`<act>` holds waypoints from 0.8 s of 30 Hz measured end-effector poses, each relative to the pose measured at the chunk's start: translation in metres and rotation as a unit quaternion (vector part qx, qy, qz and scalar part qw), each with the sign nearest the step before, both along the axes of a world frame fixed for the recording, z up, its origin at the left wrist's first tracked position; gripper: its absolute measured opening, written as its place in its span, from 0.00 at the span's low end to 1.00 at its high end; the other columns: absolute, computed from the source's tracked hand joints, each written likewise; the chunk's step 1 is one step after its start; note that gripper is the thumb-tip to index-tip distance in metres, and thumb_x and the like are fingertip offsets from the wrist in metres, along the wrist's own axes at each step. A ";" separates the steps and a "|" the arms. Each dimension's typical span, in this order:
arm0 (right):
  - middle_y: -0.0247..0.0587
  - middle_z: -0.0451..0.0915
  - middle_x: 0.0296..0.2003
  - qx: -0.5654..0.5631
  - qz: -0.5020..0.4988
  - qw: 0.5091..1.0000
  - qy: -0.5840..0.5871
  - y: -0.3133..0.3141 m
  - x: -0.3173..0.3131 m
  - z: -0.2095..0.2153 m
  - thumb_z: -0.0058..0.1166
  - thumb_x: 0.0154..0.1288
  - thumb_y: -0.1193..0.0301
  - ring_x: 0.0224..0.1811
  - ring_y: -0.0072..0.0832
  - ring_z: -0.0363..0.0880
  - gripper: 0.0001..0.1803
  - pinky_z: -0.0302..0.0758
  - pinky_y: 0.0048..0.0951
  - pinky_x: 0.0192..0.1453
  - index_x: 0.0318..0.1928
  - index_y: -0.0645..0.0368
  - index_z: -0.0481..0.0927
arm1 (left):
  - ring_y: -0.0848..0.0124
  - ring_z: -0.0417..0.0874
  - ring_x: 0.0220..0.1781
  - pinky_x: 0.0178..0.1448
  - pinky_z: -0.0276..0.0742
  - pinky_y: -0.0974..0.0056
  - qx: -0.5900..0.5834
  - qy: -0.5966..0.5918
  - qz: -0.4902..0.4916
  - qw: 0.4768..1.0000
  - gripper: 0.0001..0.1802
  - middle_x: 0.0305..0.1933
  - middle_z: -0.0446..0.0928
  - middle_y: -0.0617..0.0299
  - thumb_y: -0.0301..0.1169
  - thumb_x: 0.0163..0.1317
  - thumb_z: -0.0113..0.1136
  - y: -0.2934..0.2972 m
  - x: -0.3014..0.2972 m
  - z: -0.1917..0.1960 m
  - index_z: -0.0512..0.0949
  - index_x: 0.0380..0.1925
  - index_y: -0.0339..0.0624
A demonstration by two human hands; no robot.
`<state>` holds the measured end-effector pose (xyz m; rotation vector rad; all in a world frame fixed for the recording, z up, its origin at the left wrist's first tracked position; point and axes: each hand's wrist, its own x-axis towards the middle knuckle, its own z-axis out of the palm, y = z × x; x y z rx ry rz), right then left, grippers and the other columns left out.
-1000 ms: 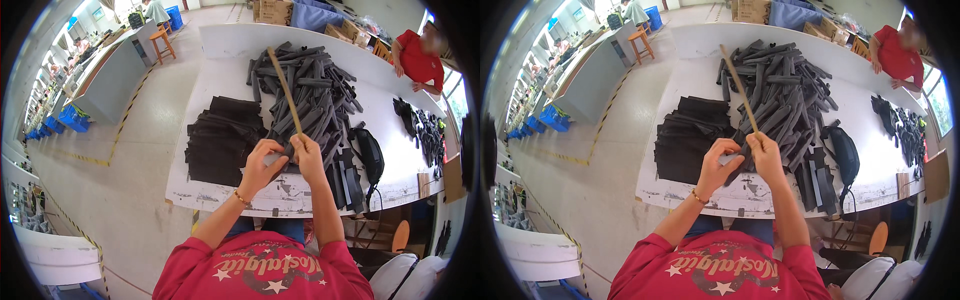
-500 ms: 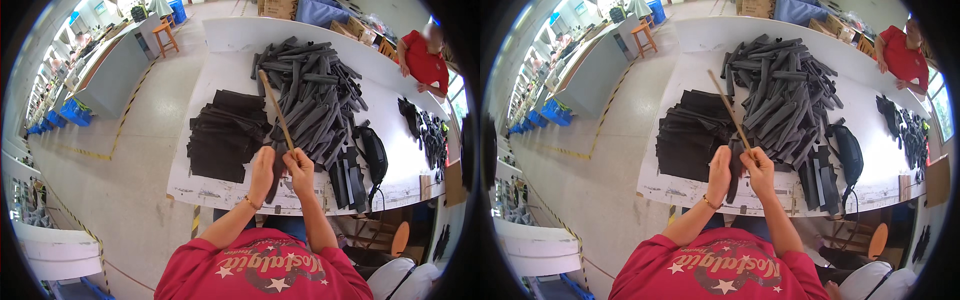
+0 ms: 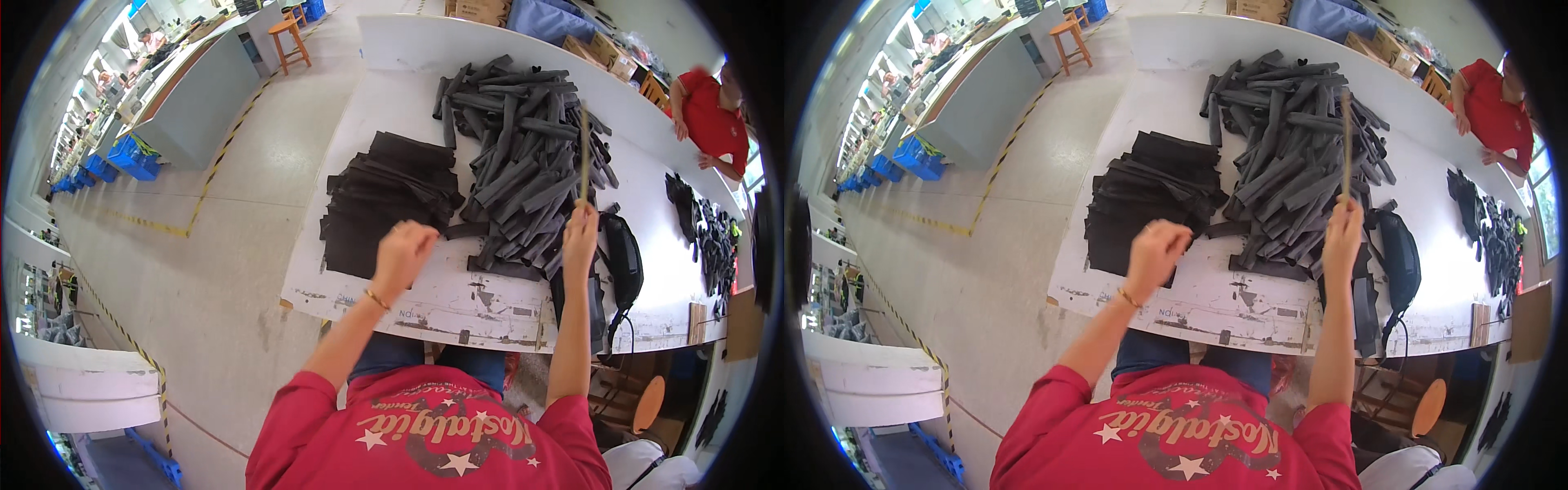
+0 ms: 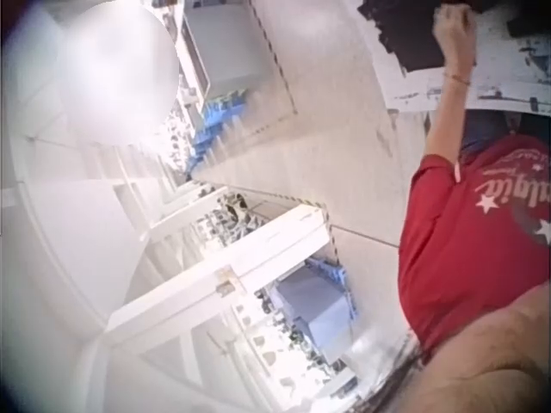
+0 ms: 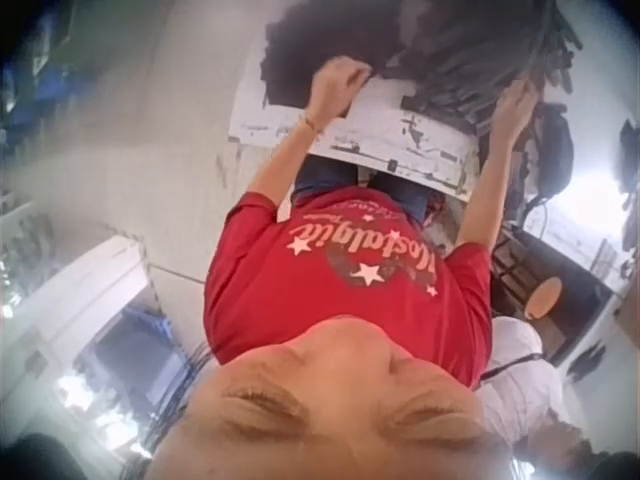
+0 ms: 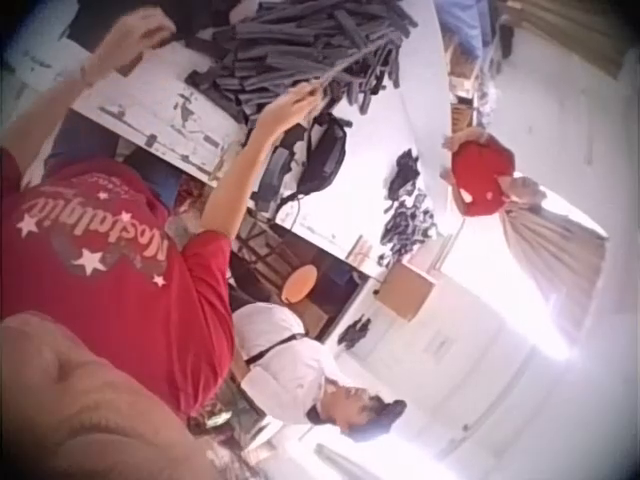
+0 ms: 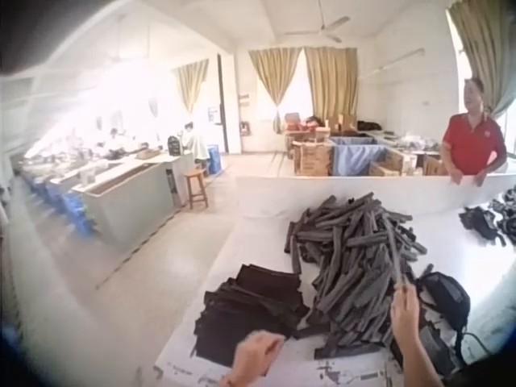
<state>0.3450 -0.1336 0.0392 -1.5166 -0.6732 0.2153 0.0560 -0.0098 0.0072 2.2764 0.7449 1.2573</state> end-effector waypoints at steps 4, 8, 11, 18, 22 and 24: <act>0.26 0.68 0.28 -0.106 0.072 0.989 -0.075 -0.031 -0.043 -0.028 0.45 0.71 0.69 0.27 0.13 0.61 0.11 0.60 0.16 0.30 0.49 0.61 0.73 | 0.62 0.75 0.38 0.40 0.73 0.62 0.099 0.059 0.013 0.993 0.05 0.31 0.74 0.63 0.24 0.48 0.62 0.059 -0.006 0.011 0.79 0.27 0.43; 0.28 0.72 0.30 -0.190 0.115 0.974 -0.041 -0.051 -0.070 -0.037 0.47 0.70 0.69 0.30 0.13 0.63 0.12 0.61 0.17 0.33 0.48 0.62 0.74 | 0.65 0.73 0.43 0.45 0.71 0.62 0.143 0.095 -0.017 0.985 0.06 0.34 0.73 0.66 0.24 0.47 0.63 0.082 0.005 0.028 0.80 0.28 0.44; 0.27 0.71 0.29 -0.182 0.152 0.971 -0.032 -0.057 -0.086 -0.040 0.47 0.70 0.69 0.30 0.13 0.62 0.11 0.61 0.17 0.33 0.47 0.62 0.74 | 0.66 0.72 0.44 0.47 0.69 0.62 0.174 0.175 -0.056 0.967 0.08 0.36 0.72 0.66 0.24 0.48 0.62 0.095 0.005 0.024 0.80 0.30 0.46; 0.27 0.71 0.27 -0.179 0.197 0.964 0.007 -0.050 -0.115 -0.054 0.47 0.69 0.72 0.29 0.13 0.63 0.09 0.63 0.18 0.33 0.46 0.62 0.73 | 0.65 0.73 0.41 0.46 0.69 0.63 0.140 0.121 -0.050 0.981 0.07 0.33 0.72 0.65 0.26 0.49 0.62 0.065 -0.005 0.022 0.78 0.30 0.45; 0.29 0.74 0.28 -0.179 0.215 0.960 0.022 -0.047 -0.126 -0.056 0.49 0.68 0.72 0.30 0.14 0.66 0.10 0.65 0.19 0.34 0.46 0.63 0.74 | 0.68 0.73 0.41 0.46 0.70 0.64 0.154 0.166 -0.088 0.970 0.05 0.33 0.74 0.66 0.26 0.49 0.62 0.061 -0.024 0.012 0.79 0.29 0.44; 0.29 0.73 0.28 -0.181 0.223 0.958 0.025 -0.048 -0.130 -0.059 0.49 0.68 0.72 0.29 0.14 0.66 0.10 0.65 0.19 0.33 0.46 0.63 0.74 | 0.68 0.73 0.41 0.46 0.70 0.64 0.156 0.153 -0.080 0.973 0.05 0.33 0.74 0.66 0.27 0.50 0.62 0.069 -0.023 0.009 0.79 0.29 0.43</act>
